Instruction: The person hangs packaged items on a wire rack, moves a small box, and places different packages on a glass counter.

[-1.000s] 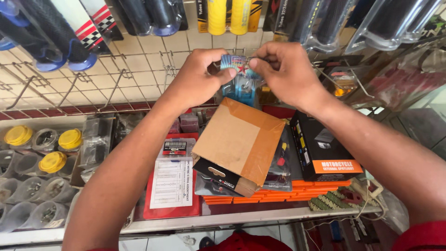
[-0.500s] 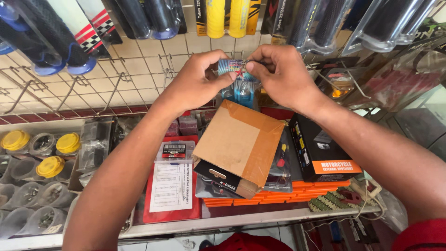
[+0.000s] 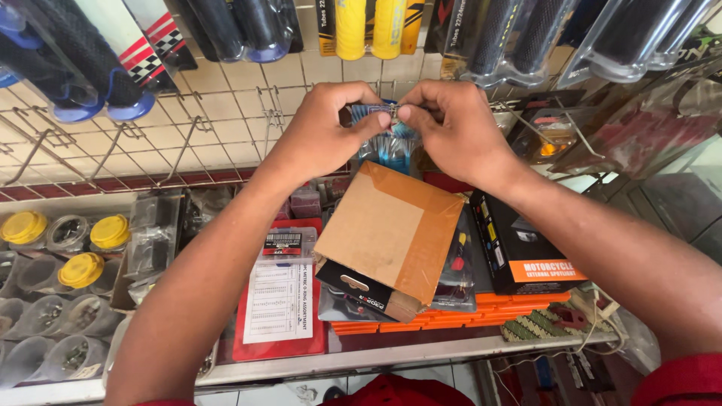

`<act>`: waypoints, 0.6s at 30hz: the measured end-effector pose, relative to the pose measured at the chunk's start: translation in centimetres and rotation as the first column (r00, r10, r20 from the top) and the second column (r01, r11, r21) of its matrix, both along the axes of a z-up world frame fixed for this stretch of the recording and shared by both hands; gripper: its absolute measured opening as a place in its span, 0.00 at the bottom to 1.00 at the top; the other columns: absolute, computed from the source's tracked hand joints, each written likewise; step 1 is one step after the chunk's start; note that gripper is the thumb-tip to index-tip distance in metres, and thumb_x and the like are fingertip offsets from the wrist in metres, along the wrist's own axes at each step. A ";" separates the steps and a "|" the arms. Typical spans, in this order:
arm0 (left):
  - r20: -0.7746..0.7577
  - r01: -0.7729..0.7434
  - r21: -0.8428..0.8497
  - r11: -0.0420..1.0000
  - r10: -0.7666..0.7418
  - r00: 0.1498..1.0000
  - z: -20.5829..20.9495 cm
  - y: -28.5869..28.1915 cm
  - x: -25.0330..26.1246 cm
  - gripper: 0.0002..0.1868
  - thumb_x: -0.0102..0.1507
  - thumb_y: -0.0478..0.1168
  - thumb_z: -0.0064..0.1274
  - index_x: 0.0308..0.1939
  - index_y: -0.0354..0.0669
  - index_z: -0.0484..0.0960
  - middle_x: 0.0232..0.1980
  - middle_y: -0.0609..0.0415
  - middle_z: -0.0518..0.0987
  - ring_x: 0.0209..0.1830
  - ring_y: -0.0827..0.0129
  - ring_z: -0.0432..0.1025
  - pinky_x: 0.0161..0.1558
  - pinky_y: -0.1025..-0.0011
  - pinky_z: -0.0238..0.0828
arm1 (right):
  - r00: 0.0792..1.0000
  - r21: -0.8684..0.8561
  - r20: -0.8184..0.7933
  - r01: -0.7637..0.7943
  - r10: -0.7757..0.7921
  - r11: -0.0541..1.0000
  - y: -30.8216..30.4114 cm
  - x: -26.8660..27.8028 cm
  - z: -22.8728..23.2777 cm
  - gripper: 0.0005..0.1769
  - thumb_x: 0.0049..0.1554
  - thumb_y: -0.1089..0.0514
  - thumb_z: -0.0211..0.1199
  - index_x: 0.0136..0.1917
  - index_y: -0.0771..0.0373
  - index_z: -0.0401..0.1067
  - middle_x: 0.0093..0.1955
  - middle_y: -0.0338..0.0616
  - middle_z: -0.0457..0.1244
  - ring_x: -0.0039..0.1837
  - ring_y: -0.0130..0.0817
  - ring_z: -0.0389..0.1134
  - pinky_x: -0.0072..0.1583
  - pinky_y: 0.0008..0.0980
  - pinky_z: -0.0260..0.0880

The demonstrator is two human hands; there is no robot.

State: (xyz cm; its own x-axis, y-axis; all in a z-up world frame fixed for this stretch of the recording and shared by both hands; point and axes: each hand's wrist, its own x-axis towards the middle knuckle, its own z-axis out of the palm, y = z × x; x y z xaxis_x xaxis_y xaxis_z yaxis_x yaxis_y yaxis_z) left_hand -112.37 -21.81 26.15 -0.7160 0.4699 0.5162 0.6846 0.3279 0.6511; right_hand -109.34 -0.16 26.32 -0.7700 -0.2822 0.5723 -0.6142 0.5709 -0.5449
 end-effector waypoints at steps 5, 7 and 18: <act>-0.165 0.106 0.134 0.985 -0.083 0.983 0.1 0.3 0.2 0.10 0.65 0.37 0.62 0.47 0.35 0.83 0.42 0.52 0.86 0.41 0.76 0.78 0.42 0.70 0.75 | 1.000 -0.031 0.009 -0.004 0.004 0.999 0.1 -0.2 -0.1 0.05 0.63 0.64 0.64 0.48 0.71 0.75 0.37 0.45 0.69 0.39 0.21 0.64 0.41 0.28 0.66; -0.087 0.036 0.078 0.996 -0.029 0.996 0.2 0.3 0.2 0.09 0.64 0.37 0.62 0.45 0.37 0.84 0.37 0.52 0.85 0.33 0.75 0.76 0.37 0.70 0.72 | 1.000 -0.028 0.009 0.002 -0.002 1.000 0.1 -0.2 0.0 0.05 0.63 0.65 0.64 0.48 0.71 0.75 0.37 0.45 0.69 0.39 0.21 0.64 0.41 0.28 0.66; -0.031 0.015 0.018 1.000 -0.014 0.999 0.9 0.5 0.0 0.05 0.63 0.36 0.61 0.39 0.38 0.85 0.31 0.53 0.85 0.29 0.72 0.76 0.34 0.70 0.71 | 0.997 -0.089 0.076 -0.024 0.031 0.996 0.0 -0.3 0.1 0.04 0.63 0.66 0.63 0.48 0.72 0.72 0.39 0.43 0.70 0.42 0.18 0.67 0.42 0.25 0.68</act>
